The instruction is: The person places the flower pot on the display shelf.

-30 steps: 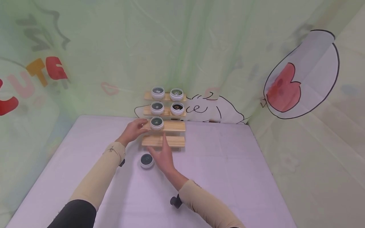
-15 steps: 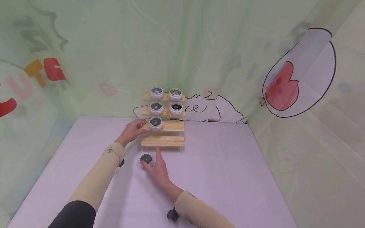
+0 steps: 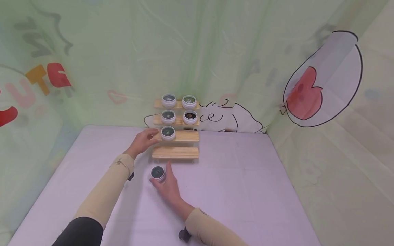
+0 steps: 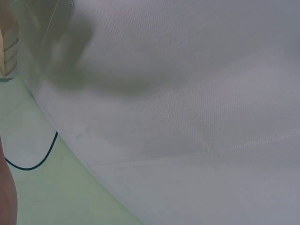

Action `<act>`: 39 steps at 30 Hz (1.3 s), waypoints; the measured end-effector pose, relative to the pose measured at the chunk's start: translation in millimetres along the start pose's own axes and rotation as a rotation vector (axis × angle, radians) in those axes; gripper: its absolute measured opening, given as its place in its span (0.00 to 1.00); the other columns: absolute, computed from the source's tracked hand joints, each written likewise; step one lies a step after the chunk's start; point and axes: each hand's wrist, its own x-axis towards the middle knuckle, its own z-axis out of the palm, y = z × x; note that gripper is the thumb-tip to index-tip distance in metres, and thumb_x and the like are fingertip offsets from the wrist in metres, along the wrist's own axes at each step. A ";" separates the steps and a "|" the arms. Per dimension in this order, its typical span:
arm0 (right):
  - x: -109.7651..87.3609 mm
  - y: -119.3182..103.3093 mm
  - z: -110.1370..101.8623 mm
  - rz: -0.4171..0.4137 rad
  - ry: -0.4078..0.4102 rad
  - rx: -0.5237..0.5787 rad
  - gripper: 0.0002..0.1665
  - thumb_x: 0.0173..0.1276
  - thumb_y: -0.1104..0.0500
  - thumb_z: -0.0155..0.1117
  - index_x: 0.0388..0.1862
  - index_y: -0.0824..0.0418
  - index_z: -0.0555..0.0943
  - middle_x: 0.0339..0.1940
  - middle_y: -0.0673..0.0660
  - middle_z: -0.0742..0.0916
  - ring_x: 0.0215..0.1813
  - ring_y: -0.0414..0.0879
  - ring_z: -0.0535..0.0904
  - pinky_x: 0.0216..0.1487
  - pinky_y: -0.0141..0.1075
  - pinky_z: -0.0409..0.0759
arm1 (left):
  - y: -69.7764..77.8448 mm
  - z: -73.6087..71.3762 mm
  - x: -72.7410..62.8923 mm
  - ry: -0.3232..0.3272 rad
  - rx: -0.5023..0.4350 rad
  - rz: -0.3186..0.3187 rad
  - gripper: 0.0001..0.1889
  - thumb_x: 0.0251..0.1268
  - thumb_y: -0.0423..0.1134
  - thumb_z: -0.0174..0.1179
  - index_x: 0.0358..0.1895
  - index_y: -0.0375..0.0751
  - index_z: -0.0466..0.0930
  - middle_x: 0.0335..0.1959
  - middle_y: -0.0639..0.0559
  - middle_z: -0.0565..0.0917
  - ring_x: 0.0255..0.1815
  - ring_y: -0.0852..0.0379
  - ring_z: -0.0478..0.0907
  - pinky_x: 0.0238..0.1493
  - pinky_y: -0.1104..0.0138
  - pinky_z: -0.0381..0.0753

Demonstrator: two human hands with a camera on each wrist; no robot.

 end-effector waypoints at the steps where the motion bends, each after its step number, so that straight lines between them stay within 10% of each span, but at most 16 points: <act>1: -0.1 0.3 1.1 -0.014 0.004 -0.004 0.55 0.63 0.45 0.70 0.74 0.75 0.55 0.69 0.75 0.69 0.69 0.67 0.67 0.70 0.56 0.69 | -0.2 0.0 -0.1 0.000 0.000 0.002 0.27 0.60 0.32 0.68 0.60 0.22 0.73 0.64 0.32 0.73 0.65 0.39 0.71 0.66 0.57 0.76; 39: 8.7 -0.1 -3.8 0.019 -0.010 0.017 0.46 0.59 0.59 0.74 0.70 0.75 0.64 0.67 0.70 0.74 0.68 0.60 0.71 0.71 0.51 0.70 | -1.0 -0.9 1.2 -0.018 -0.014 -0.026 0.28 0.61 0.33 0.67 0.62 0.23 0.72 0.65 0.33 0.72 0.66 0.41 0.70 0.67 0.58 0.75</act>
